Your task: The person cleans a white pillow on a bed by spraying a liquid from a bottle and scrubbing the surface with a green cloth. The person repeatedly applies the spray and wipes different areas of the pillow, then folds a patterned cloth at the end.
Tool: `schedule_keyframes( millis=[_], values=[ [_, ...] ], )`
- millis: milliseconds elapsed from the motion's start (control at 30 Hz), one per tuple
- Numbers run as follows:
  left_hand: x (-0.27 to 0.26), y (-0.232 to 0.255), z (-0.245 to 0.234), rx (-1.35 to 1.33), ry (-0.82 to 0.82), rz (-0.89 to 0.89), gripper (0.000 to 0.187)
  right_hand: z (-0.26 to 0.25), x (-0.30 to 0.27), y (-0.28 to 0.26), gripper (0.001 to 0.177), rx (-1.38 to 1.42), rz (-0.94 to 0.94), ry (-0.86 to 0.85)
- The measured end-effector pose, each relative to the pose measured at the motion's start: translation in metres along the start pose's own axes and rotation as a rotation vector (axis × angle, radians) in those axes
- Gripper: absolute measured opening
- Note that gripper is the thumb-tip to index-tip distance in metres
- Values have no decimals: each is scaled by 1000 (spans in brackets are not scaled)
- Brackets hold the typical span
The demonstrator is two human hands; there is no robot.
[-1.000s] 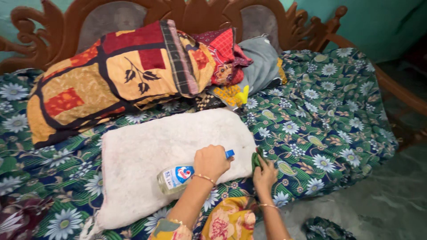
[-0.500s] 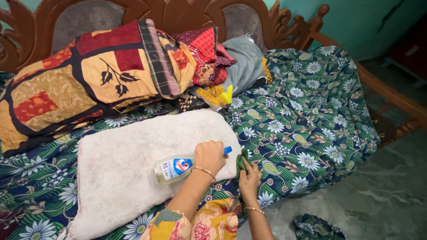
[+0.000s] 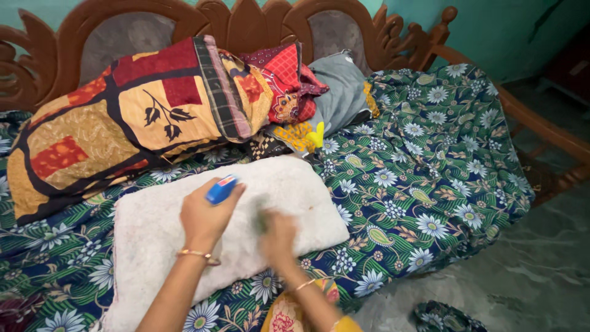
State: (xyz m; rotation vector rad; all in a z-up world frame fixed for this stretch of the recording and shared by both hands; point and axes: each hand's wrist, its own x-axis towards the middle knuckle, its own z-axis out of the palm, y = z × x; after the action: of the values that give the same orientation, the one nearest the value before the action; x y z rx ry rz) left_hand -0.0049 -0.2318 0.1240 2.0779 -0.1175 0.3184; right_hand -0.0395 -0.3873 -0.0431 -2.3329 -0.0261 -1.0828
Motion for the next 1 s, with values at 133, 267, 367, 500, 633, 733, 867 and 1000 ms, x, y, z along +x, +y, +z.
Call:
schedule_keyframes(
  millis=[133,267,367,500,633,733,867,1000],
  values=[
    [-9,-14,-14,-43,-27,-56,34,-13,-6,-69,42,-70,-382,-222],
    [-10,-25,-10,-98,-44,-41,32,-37,21,29,27,-249,-116,-131],
    [-9,-31,-6,-112,-53,-28,30,-69,14,137,55,-552,106,-14],
    [-10,-37,3,-33,-74,-40,30,-67,7,211,50,-182,657,-106],
    [-9,-40,15,87,-105,-32,32,-16,29,151,47,-176,474,35],
    [-5,-44,24,98,-101,-35,33,25,37,54,54,-127,187,-132],
    [8,-43,33,169,-143,-15,35,13,34,-6,41,-181,-290,-423],
    [23,-40,46,332,-155,124,40,-25,45,54,51,-199,-25,-256]
  ],
)
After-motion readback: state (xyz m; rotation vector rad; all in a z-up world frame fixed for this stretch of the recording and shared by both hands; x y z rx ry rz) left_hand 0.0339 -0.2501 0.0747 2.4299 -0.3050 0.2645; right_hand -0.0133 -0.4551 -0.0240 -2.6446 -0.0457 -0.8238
